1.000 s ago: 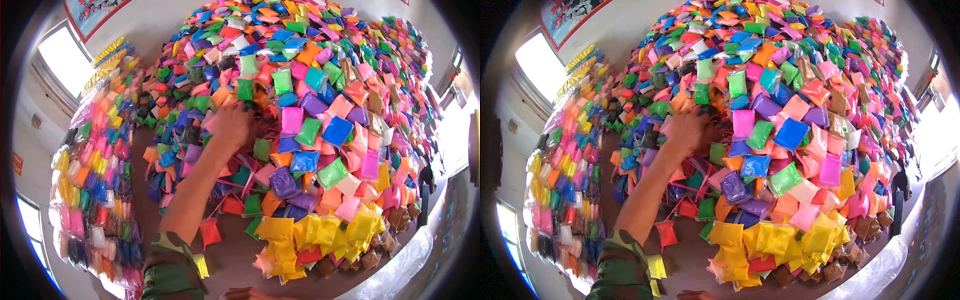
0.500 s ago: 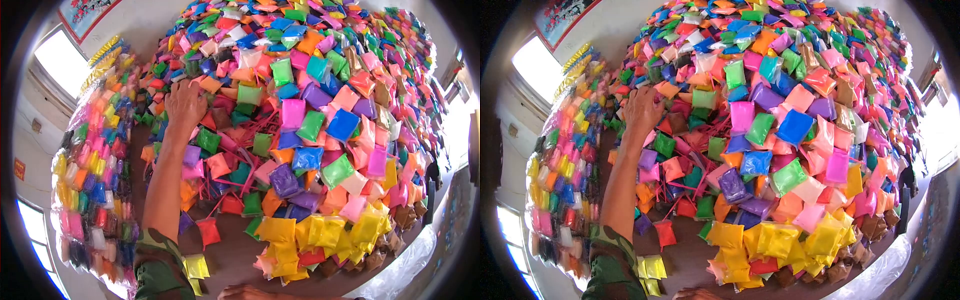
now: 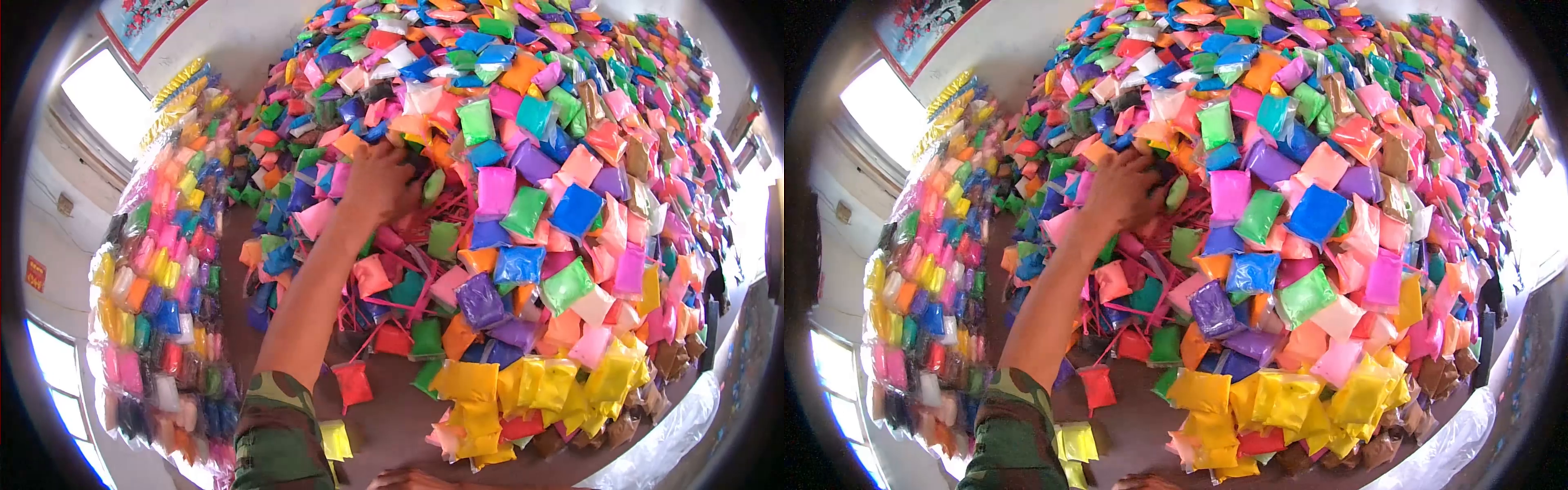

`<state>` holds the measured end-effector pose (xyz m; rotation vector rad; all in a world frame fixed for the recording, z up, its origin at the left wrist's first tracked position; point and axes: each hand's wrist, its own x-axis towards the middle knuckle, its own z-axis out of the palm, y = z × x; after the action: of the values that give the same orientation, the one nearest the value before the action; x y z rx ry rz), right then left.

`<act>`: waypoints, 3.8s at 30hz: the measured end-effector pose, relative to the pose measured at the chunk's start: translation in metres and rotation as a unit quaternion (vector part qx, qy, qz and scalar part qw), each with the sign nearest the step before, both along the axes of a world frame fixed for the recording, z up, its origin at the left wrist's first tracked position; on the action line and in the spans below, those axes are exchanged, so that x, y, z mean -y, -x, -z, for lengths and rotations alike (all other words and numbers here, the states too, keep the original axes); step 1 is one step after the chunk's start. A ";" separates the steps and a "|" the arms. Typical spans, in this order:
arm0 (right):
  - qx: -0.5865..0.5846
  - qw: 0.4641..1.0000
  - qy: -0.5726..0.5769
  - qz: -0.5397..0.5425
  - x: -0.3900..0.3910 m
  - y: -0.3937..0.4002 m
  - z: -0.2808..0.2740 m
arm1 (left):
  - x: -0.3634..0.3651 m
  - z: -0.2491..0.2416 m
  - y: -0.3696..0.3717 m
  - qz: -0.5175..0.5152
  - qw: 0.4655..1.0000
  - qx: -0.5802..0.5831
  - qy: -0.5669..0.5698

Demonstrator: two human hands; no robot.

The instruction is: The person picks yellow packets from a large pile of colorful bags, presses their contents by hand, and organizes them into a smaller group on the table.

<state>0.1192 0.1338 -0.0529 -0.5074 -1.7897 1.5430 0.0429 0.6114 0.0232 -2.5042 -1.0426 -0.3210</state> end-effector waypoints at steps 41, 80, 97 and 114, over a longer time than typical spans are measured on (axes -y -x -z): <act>0.011 1.000 0.017 0.005 0.006 0.003 0.009 | -0.054 0.000 -0.032 -0.010 0.961 0.178 0.209; -0.001 0.996 0.081 -0.040 -0.011 -0.008 -0.022 | 0.058 -0.087 0.107 -0.154 0.818 0.486 0.266; 0.022 0.999 0.030 -0.003 -0.006 -0.006 -0.017 | 0.078 -0.083 0.096 -0.113 0.820 0.424 0.368; -0.033 0.997 0.050 -0.043 -0.020 -0.007 -0.024 | 0.093 -0.064 0.143 -0.131 0.976 0.102 0.138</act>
<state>0.1264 0.1534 -0.0287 -0.4271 -1.7108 1.6962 -0.0998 0.5188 0.0876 -2.5682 -1.5787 -0.3824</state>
